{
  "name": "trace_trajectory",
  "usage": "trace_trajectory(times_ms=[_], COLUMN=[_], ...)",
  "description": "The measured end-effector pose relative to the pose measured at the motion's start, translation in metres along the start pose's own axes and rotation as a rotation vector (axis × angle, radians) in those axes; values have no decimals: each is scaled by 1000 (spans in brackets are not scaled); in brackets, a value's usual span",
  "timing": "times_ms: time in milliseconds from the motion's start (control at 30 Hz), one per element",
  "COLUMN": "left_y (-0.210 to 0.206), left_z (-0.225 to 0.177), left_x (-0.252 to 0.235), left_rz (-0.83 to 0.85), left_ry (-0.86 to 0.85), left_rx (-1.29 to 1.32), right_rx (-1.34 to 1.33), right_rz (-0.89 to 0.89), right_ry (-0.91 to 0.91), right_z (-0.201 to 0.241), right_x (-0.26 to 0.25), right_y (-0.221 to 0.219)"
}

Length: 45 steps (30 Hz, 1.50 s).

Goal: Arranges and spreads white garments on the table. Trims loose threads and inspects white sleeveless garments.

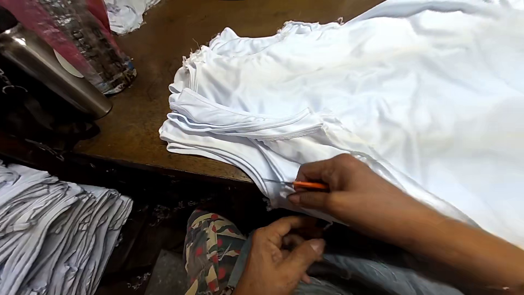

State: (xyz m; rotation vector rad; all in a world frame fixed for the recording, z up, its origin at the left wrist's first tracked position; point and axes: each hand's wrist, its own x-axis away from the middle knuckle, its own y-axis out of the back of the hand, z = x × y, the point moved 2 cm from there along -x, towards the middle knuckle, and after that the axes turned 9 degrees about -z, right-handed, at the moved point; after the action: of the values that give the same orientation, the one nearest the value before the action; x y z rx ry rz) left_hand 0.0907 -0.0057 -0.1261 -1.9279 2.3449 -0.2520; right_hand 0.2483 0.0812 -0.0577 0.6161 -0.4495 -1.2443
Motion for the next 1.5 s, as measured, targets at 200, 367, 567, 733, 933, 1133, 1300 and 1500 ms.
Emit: trace_trajectory(times_ms=[200,367,567,733,933,1133,1300,1500], left_y=[-47,-70,-34,-29,-32,-19,-15,-15], left_z=[-9,8,24,28,27,26,27,28], left_x=[-28,-37,-15,-15,-16,2,6,6], left_rz=[211,175,137,85,-15,10,28,28], left_ry=[357,442,325,343,219,112,85,112], left_rx=[522,437,356,376,146,81,98,118], right_rx=[-260,-310,-363,-535,-556,-510,-515,-469], right_rz=[137,67,110,63,-29,13,-33,-55], right_ry=[-141,-76,-273,-333,-358,-340,-339,-324], right_z=[22,8,-45,-82,-88,-84,-81,-78], right_x=[-12,9,94,139,145,142,130,122], right_y=[22,36,66,32,18,2,-7,-11])
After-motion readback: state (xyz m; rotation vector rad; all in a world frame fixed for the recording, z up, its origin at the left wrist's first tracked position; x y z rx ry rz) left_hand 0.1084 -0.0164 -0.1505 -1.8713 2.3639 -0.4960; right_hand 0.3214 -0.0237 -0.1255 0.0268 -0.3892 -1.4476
